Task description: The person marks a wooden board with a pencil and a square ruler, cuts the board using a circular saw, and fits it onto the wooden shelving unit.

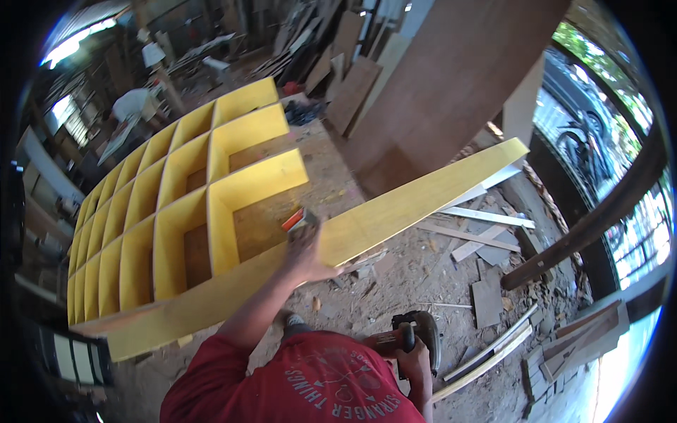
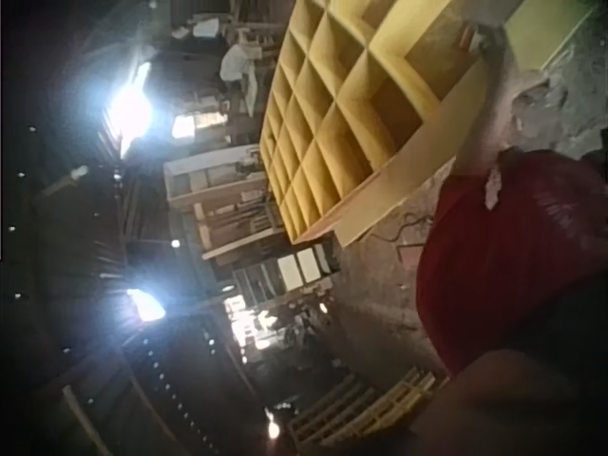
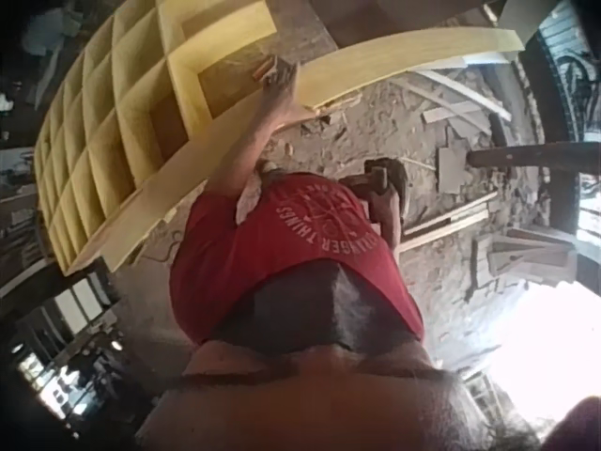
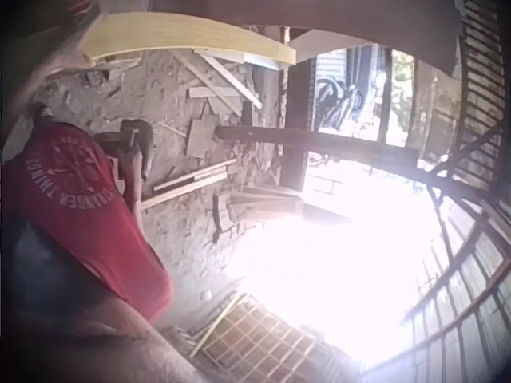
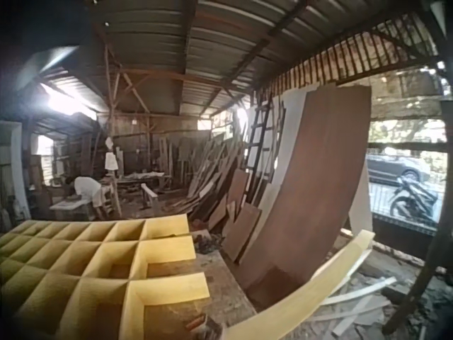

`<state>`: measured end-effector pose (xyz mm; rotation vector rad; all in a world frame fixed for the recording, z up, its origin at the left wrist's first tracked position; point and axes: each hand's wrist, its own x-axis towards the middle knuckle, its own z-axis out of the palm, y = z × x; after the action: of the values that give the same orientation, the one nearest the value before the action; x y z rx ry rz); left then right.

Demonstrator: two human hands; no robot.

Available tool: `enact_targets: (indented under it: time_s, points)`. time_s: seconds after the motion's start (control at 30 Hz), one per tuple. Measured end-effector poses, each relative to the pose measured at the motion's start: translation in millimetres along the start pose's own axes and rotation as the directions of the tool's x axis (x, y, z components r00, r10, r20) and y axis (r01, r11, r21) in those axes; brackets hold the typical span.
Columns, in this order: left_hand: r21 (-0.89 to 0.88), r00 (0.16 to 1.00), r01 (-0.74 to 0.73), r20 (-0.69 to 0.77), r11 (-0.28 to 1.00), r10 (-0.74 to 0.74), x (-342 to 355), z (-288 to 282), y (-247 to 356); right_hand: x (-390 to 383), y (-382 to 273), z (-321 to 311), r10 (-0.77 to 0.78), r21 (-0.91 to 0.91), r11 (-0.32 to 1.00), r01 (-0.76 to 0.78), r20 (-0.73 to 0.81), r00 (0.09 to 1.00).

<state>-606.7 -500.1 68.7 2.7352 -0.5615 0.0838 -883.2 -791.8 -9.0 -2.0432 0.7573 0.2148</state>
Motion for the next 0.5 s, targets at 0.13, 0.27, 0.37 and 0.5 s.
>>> enact_targets:
  time_s: [0.13,0.27,0.37,0.5]
  points:
    - [-0.043,0.995,-0.098,-0.013,0.994,0.097,-12.1,1.4,-38.8,4.3,-15.8,11.0,-0.02,0.043,0.999,0.015,0.109,0.994]
    - [0.019,0.993,-0.116,-0.021,0.993,0.116,-6.1,-7.7,-47.6,0.3,-11.9,26.0,-0.032,0.0,0.999,0.032,0.041,0.999]
    - [-0.02,0.989,-0.15,-0.015,0.988,0.15,-5.9,-9.3,-53.8,-15.0,-18.0,32.8,-0.035,-0.056,0.998,0.037,0.024,0.999]
    - [-0.075,0.98,-0.197,-0.023,0.978,0.196,3.0,-0.3,-66.6,-18.8,-27.7,34.8,-0.023,-0.023,0.999,0.023,0.005,1.0]
